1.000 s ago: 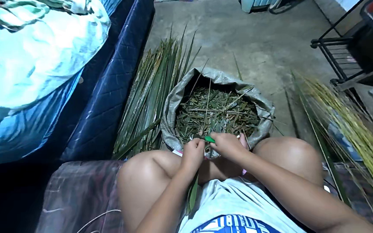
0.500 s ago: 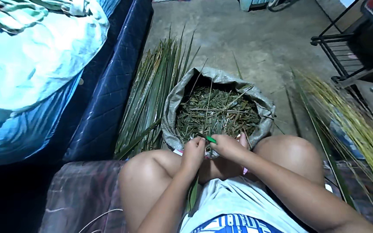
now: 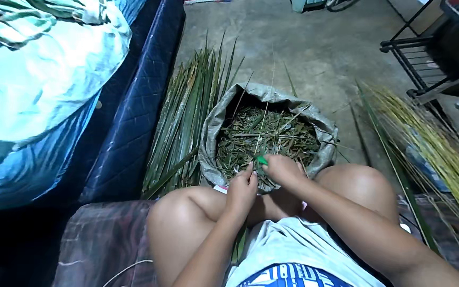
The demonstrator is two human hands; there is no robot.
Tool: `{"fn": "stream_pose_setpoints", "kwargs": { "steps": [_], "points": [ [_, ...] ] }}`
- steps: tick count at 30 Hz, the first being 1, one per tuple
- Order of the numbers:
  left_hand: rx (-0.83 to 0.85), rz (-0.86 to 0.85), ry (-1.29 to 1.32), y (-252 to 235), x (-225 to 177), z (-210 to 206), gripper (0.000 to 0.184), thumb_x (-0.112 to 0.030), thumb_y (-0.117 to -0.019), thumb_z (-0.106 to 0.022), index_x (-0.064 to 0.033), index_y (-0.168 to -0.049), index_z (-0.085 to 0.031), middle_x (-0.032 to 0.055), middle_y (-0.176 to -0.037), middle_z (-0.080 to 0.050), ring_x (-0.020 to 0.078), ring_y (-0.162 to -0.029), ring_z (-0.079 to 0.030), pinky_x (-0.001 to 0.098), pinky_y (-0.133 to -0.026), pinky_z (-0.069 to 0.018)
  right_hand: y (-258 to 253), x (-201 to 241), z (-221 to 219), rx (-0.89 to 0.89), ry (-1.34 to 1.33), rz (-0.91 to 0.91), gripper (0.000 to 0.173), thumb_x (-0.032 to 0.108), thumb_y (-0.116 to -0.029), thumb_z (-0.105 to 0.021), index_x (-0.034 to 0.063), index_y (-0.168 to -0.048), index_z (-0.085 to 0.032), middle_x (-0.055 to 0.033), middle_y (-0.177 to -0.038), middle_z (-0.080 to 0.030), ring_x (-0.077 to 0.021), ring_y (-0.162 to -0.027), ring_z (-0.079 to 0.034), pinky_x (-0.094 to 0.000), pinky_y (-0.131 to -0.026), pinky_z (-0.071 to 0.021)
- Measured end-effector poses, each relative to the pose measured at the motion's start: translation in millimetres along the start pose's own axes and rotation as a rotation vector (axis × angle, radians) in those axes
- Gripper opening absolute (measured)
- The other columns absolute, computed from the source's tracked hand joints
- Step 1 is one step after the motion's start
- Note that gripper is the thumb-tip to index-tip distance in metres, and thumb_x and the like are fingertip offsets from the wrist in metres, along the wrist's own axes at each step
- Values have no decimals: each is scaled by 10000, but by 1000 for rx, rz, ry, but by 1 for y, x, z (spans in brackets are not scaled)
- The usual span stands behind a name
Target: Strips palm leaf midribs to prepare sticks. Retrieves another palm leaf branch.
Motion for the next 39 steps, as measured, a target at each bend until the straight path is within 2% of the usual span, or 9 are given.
{"fn": "stream_pose_setpoints", "kwargs": {
  "steps": [2, 5, 10, 14, 17, 21, 30, 35, 39],
  "points": [
    [3, -1, -9, 1, -2, 2, 440, -219, -1103, -413, -13, -1470, -540, 212, -1309, -662, 310, -1212, -641, 467, -1070, -465, 9, 7, -8, 44, -7, 22, 328, 267, -1078, -477, 49, -1267, -632, -213, -1194, -685, -390, -1156, -655, -600, -939, -498],
    [7, -34, 15, 5, -6, 0, 433, -204, -1099, -414, -34, -1475, -544, 186, -1234, -697, 280, -1116, -676, 448, -1017, -499, -2, -7, 12, -62, 15, -31, 340, 250, -1080, -486, 29, -1298, -624, -242, -1208, -687, -423, -1166, -658, -621, -948, -501],
    [37, 1, 192, 6, -3, -2, 414, -199, -1111, -400, -62, -1472, -549, 70, -1042, -722, 97, -642, -581, 291, -618, -500, -26, -37, 47, -203, -47, -106, 317, 270, -1076, -511, 33, -1237, -645, -234, -1155, -697, -417, -1130, -666, -616, -923, -503],
    [29, 56, 476, 2, 4, 4, 397, -170, -1115, -388, -25, -1446, -553, 12, -911, -719, 29, -496, -465, 217, -474, -408, 1, 1, 17, -84, -13, 107, 321, 259, -1065, -498, 26, -1230, -644, -234, -1126, -696, -420, -1089, -672, -624, -903, -500],
    [43, 79, 643, 2, 6, 6, 371, -138, -1115, -383, 21, -1382, -584, 26, -856, -724, 20, -447, -465, 192, -432, -413, 5, 7, 13, -66, 40, 110, 314, 251, -1071, -504, 19, -1238, -633, -242, -1137, -696, -428, -1112, -670, -623, -909, -502],
    [86, 92, 707, 4, 5, 2, 343, -131, -1115, -365, 41, -1116, -662, 48, -830, -733, 26, -436, -491, 184, -429, -430, -25, -26, 41, -201, 3, -17, 303, 251, -1078, -518, 17, -1218, -650, -251, -1128, -702, -439, -1111, -673, -630, -906, -505],
    [121, 145, 836, 1, 10, 0, 338, -135, -1119, -345, 49, -1241, -600, 65, -809, -727, 29, -416, -486, 181, -406, -429, 3, 11, 10, -64, 11, 175, 305, 253, -1060, -503, 23, -1208, -640, -230, -1102, -697, -417, -1077, -674, -617, -894, -500],
    [207, 165, 887, 3, 6, -9, 350, -140, -1122, -315, 33, -1106, -620, 81, -792, -720, 39, -413, -497, 178, -401, -430, -37, -45, 41, -194, -106, -75, 316, 261, -1078, -517, 28, -1230, -666, -258, -1132, -696, -443, -1112, -664, -645, -915, -496],
    [236, 173, 955, 5, 5, -10, 349, -146, -1125, -303, 39, -1167, -596, 87, -798, -720, 39, -408, -501, 175, -396, -438, -37, -47, 50, -244, -284, -44, 307, 269, -1087, -510, 7, -1157, -653, -232, -1030, -681, -389, -999, -668, -592, -869, -506]
  ]
}}
Point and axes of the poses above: each hand's wrist, its own y-axis away from the middle knuckle, its own z-axis out of the back of the hand, x = y × z, the point moved 10 cm from there along -y, towards the middle knuckle
